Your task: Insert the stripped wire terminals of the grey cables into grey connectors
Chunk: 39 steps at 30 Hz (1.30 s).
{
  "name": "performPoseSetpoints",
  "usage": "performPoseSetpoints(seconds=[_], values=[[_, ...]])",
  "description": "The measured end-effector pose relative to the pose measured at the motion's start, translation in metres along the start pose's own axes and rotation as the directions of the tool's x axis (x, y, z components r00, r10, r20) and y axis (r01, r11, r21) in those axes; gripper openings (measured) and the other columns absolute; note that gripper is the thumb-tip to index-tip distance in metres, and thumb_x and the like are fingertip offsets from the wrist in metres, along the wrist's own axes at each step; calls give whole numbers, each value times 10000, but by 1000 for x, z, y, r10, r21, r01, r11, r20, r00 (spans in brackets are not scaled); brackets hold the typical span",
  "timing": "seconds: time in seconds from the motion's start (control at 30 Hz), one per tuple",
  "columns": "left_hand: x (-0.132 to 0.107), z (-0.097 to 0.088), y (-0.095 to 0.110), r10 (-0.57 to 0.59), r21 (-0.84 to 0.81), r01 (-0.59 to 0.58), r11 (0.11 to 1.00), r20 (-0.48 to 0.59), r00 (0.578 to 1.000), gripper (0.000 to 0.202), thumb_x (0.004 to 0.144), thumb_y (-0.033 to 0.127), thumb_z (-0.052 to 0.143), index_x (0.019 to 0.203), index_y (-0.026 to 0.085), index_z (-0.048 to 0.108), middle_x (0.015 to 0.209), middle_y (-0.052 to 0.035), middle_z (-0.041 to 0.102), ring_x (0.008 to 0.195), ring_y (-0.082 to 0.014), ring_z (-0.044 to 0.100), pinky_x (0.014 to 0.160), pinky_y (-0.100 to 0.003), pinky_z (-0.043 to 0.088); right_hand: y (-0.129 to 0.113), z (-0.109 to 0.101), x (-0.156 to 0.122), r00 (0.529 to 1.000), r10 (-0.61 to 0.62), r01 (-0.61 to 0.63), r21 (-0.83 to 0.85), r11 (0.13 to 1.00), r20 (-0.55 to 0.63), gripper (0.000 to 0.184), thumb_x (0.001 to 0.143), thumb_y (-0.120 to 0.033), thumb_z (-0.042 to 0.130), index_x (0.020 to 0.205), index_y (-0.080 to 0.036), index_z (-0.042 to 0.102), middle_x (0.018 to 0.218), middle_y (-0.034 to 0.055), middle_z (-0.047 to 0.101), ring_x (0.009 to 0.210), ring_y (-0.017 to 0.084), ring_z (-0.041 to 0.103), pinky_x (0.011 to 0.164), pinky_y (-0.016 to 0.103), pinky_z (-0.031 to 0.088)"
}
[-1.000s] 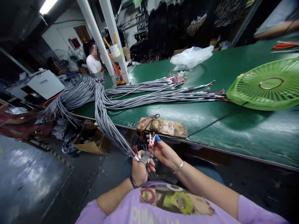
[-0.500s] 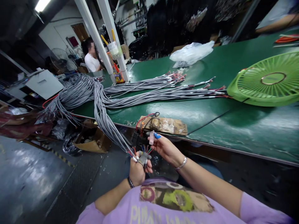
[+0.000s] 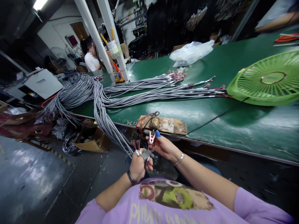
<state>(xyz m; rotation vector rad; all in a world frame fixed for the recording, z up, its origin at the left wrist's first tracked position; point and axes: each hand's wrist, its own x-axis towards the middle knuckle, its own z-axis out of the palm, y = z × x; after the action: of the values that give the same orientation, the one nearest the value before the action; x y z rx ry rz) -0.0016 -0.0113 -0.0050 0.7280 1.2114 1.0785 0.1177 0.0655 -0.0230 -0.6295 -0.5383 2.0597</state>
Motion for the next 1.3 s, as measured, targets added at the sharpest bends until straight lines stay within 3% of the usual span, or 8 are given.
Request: performPoseSetpoints(seconds=[0.13,0.37,0.47,0.77,1.3], values=[[0,0,1,-2,6,2,1000,-23,1000,335,674,471,624,657,149,530,412,23,539,274,-72,452,296,-169,217,2,-1,3,998,63,-63,75,995,7,236,739,-413,679,779,-182,647,748,23,674,619,122,569,633,269,468],[1,2,3,-17,-49,17,999,-16,1000,299,674,437,618,667,154,522,410,27,537,270,-71,444,287,-166,223,4,-1,9,998,68,-68,136,988,7,235,722,-402,699,795,-185,644,785,12,687,669,123,598,723,287,482],[3,2,2,-28,-51,28,998,-12,1000,279,678,416,616,670,152,523,413,25,539,271,-72,443,285,-167,214,4,-2,10,998,58,-53,132,990,-32,245,702,-398,718,785,-178,651,753,7,687,681,126,605,724,282,481],[0,3,5,-11,-62,10,998,-16,1000,320,673,459,622,676,152,534,417,25,538,275,-70,444,293,-174,215,3,-3,11,999,47,-45,128,991,-9,253,670,-386,745,790,-182,656,749,2,689,711,136,613,705,277,471],[-5,4,6,-7,-49,7,999,-18,1000,356,664,491,632,652,164,492,412,27,537,274,-70,447,291,-171,210,6,-6,9,998,63,-62,84,995,-11,285,735,-454,666,836,-187,652,784,27,688,714,148,616,704,291,484]])
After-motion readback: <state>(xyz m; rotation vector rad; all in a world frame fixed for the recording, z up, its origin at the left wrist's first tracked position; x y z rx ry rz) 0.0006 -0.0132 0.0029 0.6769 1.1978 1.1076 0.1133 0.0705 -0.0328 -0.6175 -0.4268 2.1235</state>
